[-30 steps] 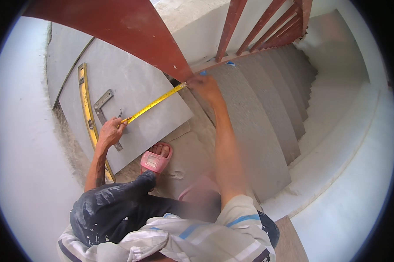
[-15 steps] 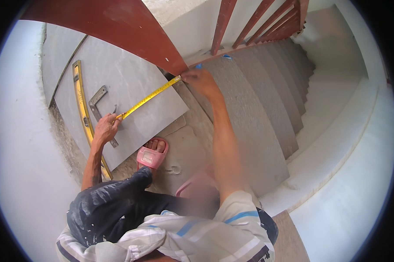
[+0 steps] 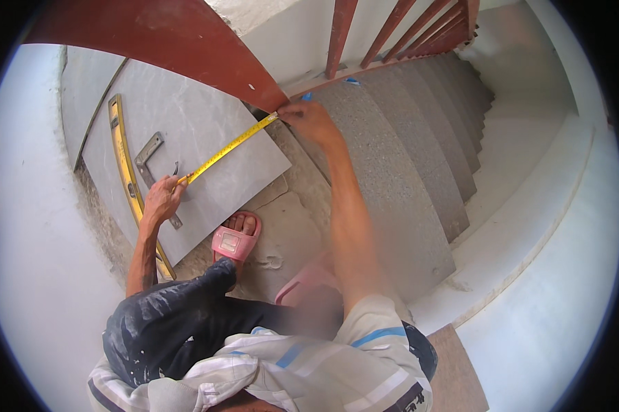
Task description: Measuring tiles for installation at the base of a staircase using a tape measure and pencil.
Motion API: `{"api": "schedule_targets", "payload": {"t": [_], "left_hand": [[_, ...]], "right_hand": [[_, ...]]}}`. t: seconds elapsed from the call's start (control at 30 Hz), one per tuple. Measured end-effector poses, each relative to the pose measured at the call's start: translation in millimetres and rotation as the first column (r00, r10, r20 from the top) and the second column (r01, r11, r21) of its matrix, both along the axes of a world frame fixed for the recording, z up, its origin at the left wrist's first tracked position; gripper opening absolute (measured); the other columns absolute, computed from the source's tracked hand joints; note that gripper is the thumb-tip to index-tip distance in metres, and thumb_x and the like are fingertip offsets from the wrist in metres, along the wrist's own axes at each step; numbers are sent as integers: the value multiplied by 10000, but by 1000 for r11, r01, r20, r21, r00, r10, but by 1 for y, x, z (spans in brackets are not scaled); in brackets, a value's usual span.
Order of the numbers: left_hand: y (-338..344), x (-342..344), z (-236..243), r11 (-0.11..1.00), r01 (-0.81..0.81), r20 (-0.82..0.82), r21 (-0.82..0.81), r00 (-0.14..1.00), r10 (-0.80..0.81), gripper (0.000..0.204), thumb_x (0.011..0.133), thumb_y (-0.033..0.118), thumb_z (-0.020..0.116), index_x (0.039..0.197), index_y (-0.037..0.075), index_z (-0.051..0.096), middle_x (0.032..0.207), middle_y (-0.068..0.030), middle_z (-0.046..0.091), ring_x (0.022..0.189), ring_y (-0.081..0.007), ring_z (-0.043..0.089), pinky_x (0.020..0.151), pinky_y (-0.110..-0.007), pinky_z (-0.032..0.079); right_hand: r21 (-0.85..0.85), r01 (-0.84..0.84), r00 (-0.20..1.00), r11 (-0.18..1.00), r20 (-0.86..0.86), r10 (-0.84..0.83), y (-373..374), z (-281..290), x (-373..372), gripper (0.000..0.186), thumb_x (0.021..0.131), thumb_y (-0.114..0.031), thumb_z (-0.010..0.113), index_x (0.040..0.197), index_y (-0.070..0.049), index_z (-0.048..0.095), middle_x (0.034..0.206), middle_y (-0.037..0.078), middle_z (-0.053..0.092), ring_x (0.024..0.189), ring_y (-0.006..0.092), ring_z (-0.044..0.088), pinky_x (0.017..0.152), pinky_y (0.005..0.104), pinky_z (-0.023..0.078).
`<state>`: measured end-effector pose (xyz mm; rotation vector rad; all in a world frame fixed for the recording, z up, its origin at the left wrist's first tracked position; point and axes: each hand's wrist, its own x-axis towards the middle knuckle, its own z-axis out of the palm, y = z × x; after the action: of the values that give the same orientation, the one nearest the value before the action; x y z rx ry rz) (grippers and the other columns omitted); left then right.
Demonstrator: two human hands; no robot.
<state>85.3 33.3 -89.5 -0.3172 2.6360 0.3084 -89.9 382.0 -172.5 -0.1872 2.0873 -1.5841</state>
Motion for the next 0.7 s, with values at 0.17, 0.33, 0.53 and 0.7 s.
{"api": "schedule_targets", "payload": {"t": [0.17,0.33,0.53,0.7], "left_hand": [[-2,2,-3,1000,7,1,-12,1000,-7,318,975,334,550,910,45,667,850,-171,588,833,-369,612,722,-468,459],[2,0,-3,999,7,-6,-31,1000,-7,318,974,342,550,916,51,667,859,-168,592,845,-370,618,725,-469,465],[0,1,4,1000,-11,-30,-23,1000,10,286,961,327,574,918,63,677,866,-164,606,855,-367,627,744,-464,486],[3,2,-3,998,-36,-62,43,997,38,260,956,289,599,938,44,683,864,-168,605,817,-366,612,720,-460,466]], "right_hand": [[25,-11,995,1000,97,8,1,5,-2,313,845,-4,577,1118,2,729,1080,100,724,1017,186,643,966,321,471],[-22,-34,998,999,54,36,2,3,-7,317,845,-5,582,1125,-8,731,1074,88,722,1025,178,637,969,315,465],[2,-78,997,997,30,78,0,-5,-8,297,854,-20,622,1131,-7,727,1072,91,725,1009,171,640,949,313,473],[9,-49,998,999,-45,50,4,-16,-3,264,878,-101,640,1108,-12,733,1052,118,733,968,189,661,894,323,492]]}}
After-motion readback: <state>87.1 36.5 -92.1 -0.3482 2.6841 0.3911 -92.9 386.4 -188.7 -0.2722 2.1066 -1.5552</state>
